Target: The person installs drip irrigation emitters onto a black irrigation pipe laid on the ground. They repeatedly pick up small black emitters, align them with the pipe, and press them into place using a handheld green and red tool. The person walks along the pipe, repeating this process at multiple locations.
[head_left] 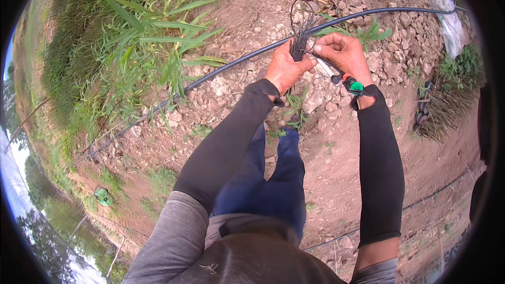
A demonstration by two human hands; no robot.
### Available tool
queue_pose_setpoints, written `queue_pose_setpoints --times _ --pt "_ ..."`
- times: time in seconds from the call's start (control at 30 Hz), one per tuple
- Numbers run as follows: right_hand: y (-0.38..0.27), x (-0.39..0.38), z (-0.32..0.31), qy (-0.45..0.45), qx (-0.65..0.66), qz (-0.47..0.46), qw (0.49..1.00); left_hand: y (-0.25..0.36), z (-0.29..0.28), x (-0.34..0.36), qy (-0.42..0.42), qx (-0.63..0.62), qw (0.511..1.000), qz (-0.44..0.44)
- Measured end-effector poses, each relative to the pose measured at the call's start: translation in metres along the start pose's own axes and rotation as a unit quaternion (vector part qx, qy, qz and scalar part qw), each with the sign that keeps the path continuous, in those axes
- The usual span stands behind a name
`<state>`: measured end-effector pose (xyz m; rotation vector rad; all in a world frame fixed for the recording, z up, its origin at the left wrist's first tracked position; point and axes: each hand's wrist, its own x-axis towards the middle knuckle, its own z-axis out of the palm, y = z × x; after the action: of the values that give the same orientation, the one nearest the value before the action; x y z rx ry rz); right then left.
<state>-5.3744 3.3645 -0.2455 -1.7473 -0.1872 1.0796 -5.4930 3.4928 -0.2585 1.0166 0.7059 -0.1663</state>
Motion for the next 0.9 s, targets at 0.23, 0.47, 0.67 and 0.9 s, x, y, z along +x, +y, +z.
queue_pose_setpoints --times 0.23,0.47,0.67,0.9 --pt "-0.011 0.001 0.0 -0.112 -0.133 -0.023 0.985 0.006 -0.011 -0.002 0.012 -0.025 0.999 0.041" --pt "-0.038 0.006 0.009 -0.103 -0.181 0.009 0.978 0.02 -0.015 -0.008 -0.011 0.018 1.0 0.022" --pt "-0.031 0.008 0.013 -0.067 -0.149 0.032 0.986 0.009 -0.02 -0.007 0.032 0.112 0.992 0.044" --pt "0.014 -0.037 0.037 0.147 0.073 0.094 0.982 -0.008 -0.029 -0.003 0.036 0.127 0.99 0.041"
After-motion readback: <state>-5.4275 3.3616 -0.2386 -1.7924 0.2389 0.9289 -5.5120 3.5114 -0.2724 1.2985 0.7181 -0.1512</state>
